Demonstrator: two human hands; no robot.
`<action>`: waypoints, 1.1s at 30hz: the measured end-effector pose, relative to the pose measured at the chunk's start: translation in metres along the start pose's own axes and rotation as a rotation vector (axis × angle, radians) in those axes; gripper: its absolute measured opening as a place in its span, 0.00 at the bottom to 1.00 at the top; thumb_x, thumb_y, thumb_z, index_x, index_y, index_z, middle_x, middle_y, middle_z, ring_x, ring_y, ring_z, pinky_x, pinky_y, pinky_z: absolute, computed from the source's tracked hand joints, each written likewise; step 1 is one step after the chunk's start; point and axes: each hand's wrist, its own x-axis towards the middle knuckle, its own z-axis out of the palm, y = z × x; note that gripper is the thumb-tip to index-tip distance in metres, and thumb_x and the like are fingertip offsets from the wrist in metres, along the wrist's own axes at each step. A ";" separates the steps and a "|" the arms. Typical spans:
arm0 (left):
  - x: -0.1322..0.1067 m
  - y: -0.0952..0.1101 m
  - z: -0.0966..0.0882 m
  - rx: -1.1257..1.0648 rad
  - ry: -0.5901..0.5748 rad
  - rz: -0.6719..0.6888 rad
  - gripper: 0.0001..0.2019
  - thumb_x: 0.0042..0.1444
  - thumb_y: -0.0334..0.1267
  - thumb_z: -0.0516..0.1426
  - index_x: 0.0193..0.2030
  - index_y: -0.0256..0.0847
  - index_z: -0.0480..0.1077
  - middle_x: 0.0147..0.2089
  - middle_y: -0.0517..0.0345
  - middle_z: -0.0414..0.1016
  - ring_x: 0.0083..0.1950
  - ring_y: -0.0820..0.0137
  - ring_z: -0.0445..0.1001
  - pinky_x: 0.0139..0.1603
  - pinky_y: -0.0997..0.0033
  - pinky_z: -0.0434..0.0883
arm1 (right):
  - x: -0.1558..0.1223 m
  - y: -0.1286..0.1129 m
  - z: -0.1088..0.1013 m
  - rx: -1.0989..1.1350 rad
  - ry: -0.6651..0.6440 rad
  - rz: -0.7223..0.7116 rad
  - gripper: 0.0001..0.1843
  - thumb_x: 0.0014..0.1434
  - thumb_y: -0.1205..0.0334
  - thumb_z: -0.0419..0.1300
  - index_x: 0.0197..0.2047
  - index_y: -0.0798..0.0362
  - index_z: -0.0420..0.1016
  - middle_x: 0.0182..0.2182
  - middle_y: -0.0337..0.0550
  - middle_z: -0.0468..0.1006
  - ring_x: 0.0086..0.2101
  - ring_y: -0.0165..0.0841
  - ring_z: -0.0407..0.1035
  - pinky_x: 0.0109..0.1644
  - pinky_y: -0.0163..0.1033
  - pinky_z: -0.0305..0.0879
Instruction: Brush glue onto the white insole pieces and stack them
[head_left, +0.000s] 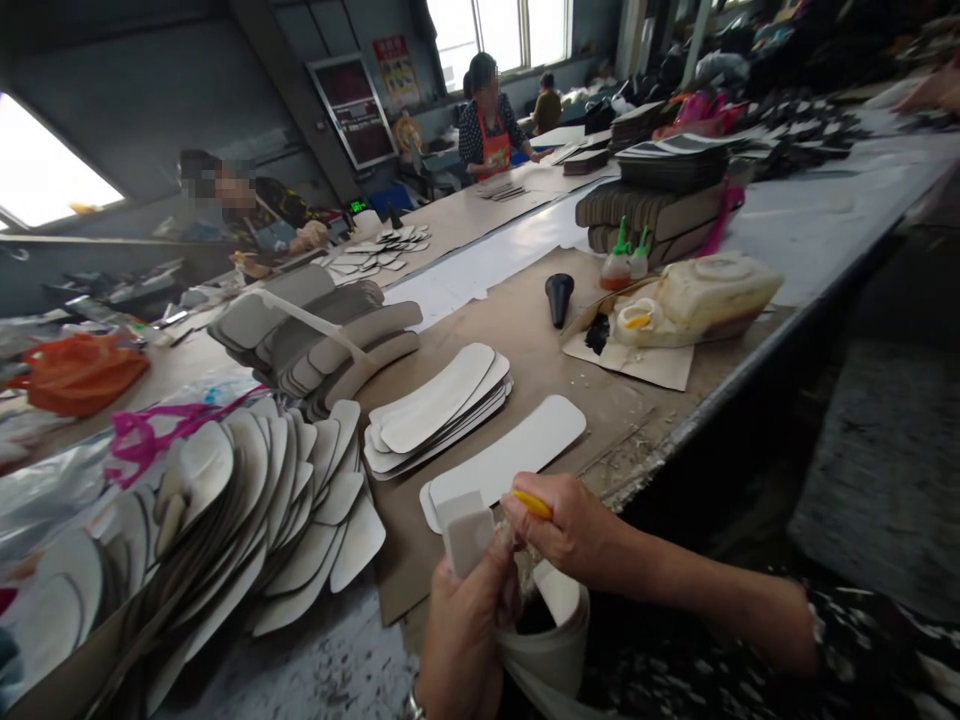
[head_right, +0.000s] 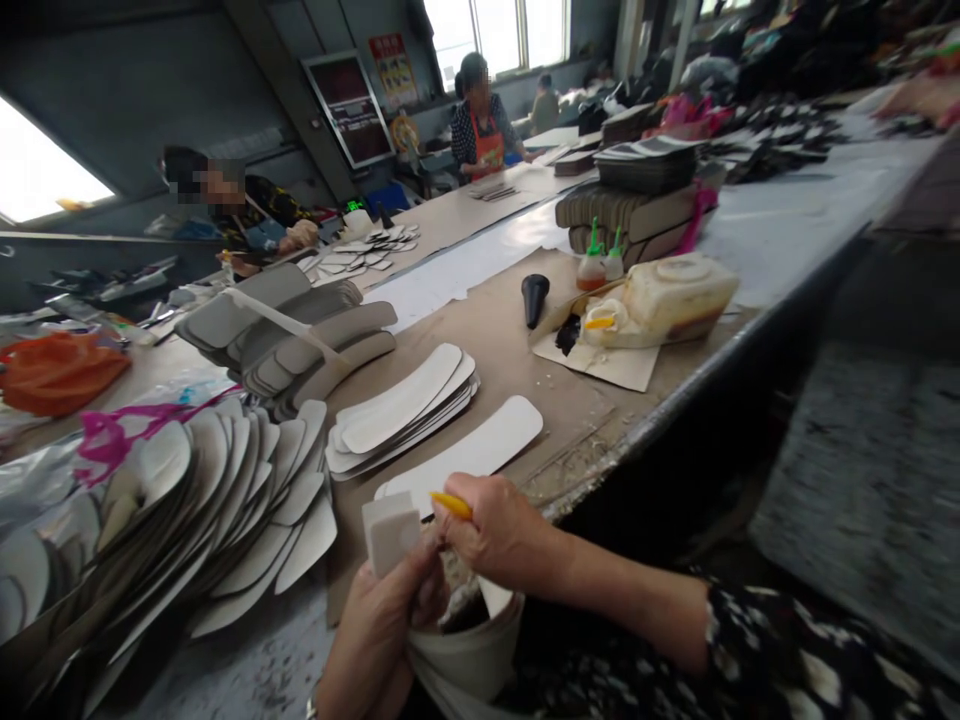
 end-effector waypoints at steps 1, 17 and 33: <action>-0.001 -0.002 0.000 -0.020 -0.015 -0.010 0.17 0.40 0.46 0.63 0.29 0.33 0.67 0.14 0.68 0.54 0.17 0.81 0.52 0.18 0.79 0.50 | 0.000 0.003 -0.002 0.043 0.029 0.025 0.14 0.59 0.61 0.47 0.22 0.52 0.54 0.18 0.33 0.57 0.21 0.25 0.53 0.26 0.32 0.50; 0.001 -0.032 0.011 -0.201 0.001 -0.098 0.22 0.38 0.44 0.65 0.37 0.30 0.68 0.10 0.73 0.50 0.13 0.85 0.44 0.14 0.81 0.44 | -0.023 0.026 -0.012 0.764 0.052 0.398 0.20 0.54 0.48 0.53 0.20 0.52 0.56 0.09 0.26 0.49 0.12 0.20 0.41 0.15 0.29 0.38; 0.002 -0.013 -0.003 -0.155 0.116 -0.070 0.18 0.36 0.47 0.65 0.25 0.31 0.72 0.09 0.71 0.49 0.12 0.86 0.46 0.14 0.82 0.44 | -0.027 0.050 -0.037 0.556 0.042 0.366 0.13 0.53 0.54 0.58 0.28 0.55 0.66 0.19 0.30 0.60 0.18 0.20 0.50 0.19 0.28 0.48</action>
